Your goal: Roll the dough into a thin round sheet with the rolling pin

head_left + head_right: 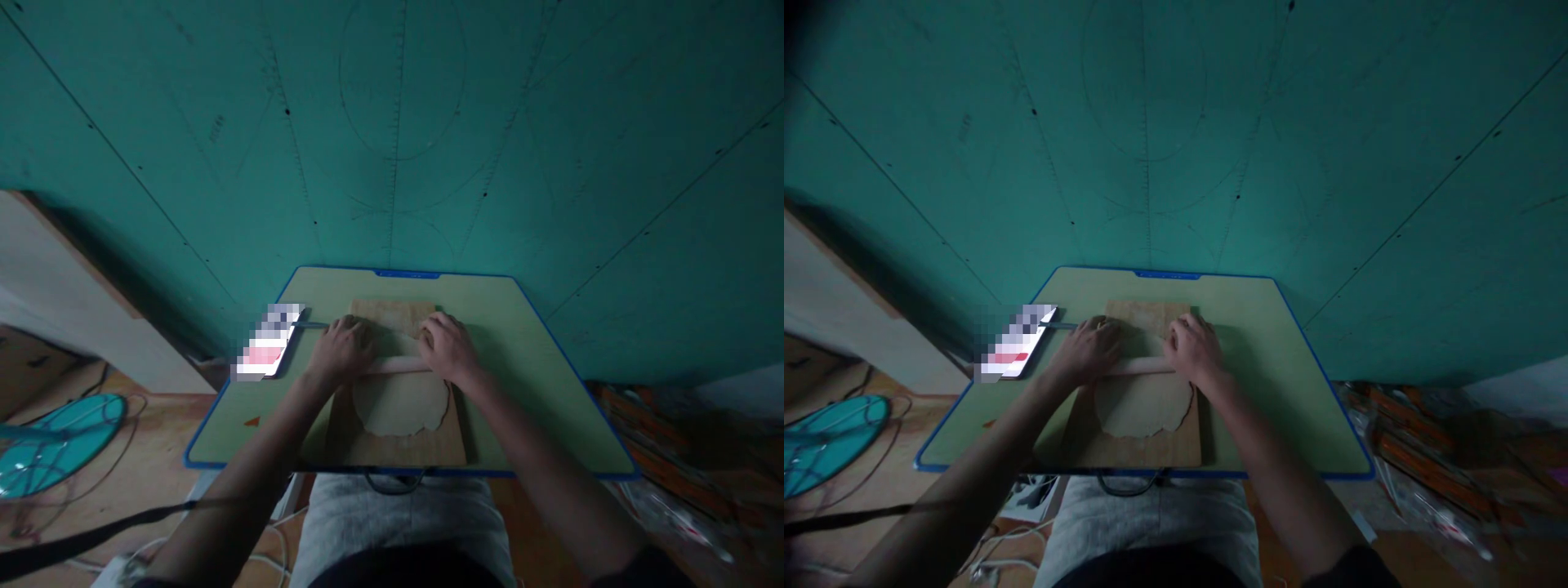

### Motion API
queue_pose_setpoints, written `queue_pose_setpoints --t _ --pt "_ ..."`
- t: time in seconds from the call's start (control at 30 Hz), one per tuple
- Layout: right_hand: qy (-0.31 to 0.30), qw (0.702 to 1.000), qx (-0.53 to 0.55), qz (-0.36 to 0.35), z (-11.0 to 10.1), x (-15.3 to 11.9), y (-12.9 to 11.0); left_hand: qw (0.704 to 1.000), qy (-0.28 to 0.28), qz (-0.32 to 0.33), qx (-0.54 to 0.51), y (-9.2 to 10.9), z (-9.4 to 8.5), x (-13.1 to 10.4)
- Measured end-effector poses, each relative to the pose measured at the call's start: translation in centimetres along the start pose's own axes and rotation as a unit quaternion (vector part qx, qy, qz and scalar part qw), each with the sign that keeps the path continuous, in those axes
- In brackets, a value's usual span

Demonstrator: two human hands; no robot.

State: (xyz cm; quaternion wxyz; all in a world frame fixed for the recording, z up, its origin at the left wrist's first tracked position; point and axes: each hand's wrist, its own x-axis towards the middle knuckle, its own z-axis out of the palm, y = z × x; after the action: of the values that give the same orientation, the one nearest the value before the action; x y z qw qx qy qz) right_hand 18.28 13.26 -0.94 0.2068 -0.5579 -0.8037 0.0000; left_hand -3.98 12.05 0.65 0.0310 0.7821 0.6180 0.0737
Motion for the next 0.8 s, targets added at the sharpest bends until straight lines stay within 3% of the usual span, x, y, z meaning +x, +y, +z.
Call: queue_pose_setpoints --t 0.2,0.33,0.5,0.6,0.7,0.8 --pt "-0.025 0.997 -0.056 0.054 -0.3 3.6 0.0 0.999 0.044 -0.001 -0.001 -0.7 -0.6 3.6" --pt "-0.029 0.994 -0.074 0.077 -0.8 4.3 -0.4 0.997 0.078 -0.022 -0.001 -0.5 -0.9 4.2" --pt "-0.049 0.994 -0.066 0.07 -1.1 1.1 -1.5 0.996 0.085 -0.002 -0.007 -0.4 -0.4 1.8" --pt "-0.056 0.997 -0.045 0.022 -1.4 -1.8 -2.2 0.997 0.083 -0.004 -0.007 -0.4 -0.1 1.0" --pt "-0.046 0.997 -0.038 -0.053 -1.6 -3.9 -2.4 0.996 0.086 -0.014 -0.004 0.0 0.0 1.7" --pt "-0.042 0.995 -0.063 -0.058 -1.8 -4.8 -2.2 0.995 0.094 -0.03 0.0 0.6 0.0 3.2"
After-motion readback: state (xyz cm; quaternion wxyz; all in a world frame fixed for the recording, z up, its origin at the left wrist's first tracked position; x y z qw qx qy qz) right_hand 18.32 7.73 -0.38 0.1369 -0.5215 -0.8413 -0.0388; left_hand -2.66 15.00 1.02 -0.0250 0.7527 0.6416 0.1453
